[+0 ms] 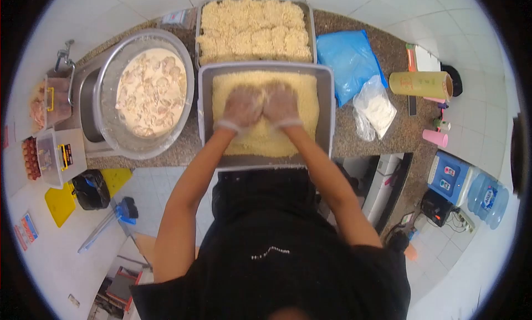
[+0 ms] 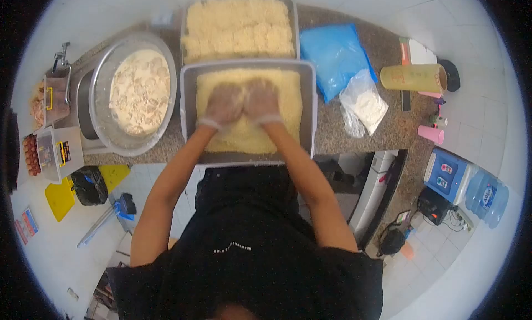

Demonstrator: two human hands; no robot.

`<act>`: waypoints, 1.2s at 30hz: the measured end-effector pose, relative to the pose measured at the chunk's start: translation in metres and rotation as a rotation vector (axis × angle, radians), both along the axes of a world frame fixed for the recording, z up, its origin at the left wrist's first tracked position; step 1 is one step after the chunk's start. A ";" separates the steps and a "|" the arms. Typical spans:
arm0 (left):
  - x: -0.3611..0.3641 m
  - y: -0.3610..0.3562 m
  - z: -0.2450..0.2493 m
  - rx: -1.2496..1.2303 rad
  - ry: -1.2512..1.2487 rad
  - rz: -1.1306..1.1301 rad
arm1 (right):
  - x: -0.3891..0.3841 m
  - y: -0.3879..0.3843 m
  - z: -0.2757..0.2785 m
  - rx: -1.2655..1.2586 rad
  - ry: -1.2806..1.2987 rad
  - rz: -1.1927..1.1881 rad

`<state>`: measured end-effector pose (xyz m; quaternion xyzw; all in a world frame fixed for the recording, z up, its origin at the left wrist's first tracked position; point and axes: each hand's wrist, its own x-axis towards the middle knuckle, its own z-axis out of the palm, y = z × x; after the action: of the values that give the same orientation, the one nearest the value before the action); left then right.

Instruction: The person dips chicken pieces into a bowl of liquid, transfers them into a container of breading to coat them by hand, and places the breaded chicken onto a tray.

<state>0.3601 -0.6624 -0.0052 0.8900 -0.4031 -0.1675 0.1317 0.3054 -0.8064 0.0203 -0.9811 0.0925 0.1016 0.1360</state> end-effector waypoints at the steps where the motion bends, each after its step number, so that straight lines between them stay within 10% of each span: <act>1: 0.019 -0.015 0.018 0.107 0.126 0.017 | 0.022 -0.009 0.008 0.022 0.235 0.039; 9: -0.014 0.003 -0.052 0.137 -0.164 0.057 | 0.002 -0.013 -0.036 -0.017 0.249 0.119; 14: 0.017 0.015 0.015 0.156 0.284 -0.038 | 0.016 -0.039 -0.020 -0.137 0.462 0.282; 16: 0.040 0.029 0.006 0.259 0.538 0.033 | 0.028 -0.074 -0.017 0.233 0.463 0.356; 23: 0.041 0.027 0.061 -0.007 0.431 0.158 | 0.029 -0.092 0.064 0.361 0.472 0.336; 31: -0.038 0.041 0.069 -0.205 -0.115 0.112 | -0.056 -0.046 0.081 0.200 -0.181 0.182; 36: -0.079 0.034 0.047 0.351 0.589 0.514 | -0.114 -0.035 -0.035 0.093 0.144 -0.486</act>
<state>0.2811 -0.6279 0.0422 0.8846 -0.0790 -0.4422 0.1252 0.1916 -0.8412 -0.0142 -0.9130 0.3305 0.1394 0.1945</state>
